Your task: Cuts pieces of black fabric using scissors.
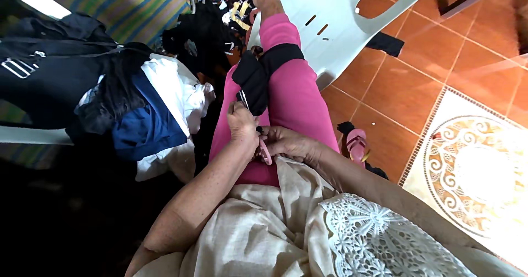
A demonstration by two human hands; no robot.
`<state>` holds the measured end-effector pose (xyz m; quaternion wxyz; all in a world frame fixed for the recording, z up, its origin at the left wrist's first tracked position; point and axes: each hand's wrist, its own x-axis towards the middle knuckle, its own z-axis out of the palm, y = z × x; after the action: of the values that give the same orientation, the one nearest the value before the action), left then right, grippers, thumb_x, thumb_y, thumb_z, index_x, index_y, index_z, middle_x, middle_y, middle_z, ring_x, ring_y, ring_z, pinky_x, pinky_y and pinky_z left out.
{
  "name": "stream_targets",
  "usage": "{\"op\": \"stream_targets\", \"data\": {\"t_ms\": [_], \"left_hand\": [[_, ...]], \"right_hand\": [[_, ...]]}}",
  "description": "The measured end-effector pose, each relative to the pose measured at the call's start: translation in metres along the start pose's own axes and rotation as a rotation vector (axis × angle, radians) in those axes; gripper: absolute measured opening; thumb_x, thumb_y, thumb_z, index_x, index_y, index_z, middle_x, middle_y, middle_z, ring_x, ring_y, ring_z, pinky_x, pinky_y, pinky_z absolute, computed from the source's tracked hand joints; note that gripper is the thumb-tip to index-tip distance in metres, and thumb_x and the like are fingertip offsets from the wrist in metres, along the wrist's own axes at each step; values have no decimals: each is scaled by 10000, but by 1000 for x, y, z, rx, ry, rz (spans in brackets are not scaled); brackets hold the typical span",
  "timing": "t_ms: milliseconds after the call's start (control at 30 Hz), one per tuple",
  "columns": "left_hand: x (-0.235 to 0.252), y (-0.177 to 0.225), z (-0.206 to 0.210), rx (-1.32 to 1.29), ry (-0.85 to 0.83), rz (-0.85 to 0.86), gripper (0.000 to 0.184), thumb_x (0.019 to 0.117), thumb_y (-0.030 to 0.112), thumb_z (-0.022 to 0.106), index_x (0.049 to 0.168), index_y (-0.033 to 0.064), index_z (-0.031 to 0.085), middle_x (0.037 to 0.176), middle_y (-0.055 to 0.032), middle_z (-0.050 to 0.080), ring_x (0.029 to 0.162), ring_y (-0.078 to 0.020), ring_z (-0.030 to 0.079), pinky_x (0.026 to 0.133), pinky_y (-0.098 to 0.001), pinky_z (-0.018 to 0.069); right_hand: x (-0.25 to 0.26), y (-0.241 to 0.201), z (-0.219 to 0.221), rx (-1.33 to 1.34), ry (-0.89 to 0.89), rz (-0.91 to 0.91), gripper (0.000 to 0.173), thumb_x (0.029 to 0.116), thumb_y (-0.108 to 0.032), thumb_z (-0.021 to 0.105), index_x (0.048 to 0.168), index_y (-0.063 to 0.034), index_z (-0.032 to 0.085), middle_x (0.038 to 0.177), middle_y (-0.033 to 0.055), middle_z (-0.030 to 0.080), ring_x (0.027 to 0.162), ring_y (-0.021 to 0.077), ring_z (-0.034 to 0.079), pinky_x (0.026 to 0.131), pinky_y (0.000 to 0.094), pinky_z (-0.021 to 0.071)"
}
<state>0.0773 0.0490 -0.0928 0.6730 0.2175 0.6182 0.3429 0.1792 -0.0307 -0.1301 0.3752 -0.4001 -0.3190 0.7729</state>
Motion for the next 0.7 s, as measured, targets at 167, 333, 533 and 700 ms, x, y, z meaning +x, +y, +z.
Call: {"op": "stream_targets", "data": {"t_ms": [167,333,533,700], "left_hand": [[0,2,-2,13,-32,-10,203,1128,223,344,1060,107,497,767,-16,512,537,-73,488,482,-212,446],[-1,9,-16,176,-153,16,162,1097,163,455,1102,54,575,886,-64,578,630,-109,544,538,-248,478],[0,16,-24,255,-210,-5,18,1039,48,538,1031,46,555,868,-47,544,578,-77,500,522,-201,467],[2,17,-32,215,-196,-42,67,1021,44,570,1087,42,557,847,-41,548,533,-69,483,484,-186,453]], "right_hand": [[-15,-3,10,-161,165,-32,303,870,8,642,1164,-12,573,897,-19,686,803,50,676,767,235,579],[-42,-3,15,-136,309,-78,275,918,-80,645,1184,-18,610,852,-39,690,718,59,680,691,239,601],[-59,-10,21,-77,343,-58,192,974,-132,599,1142,-46,636,814,-46,683,678,45,657,638,204,572],[-68,-8,20,18,298,-84,149,968,-202,614,1029,-99,702,727,-83,659,617,0,603,599,163,518]]}}
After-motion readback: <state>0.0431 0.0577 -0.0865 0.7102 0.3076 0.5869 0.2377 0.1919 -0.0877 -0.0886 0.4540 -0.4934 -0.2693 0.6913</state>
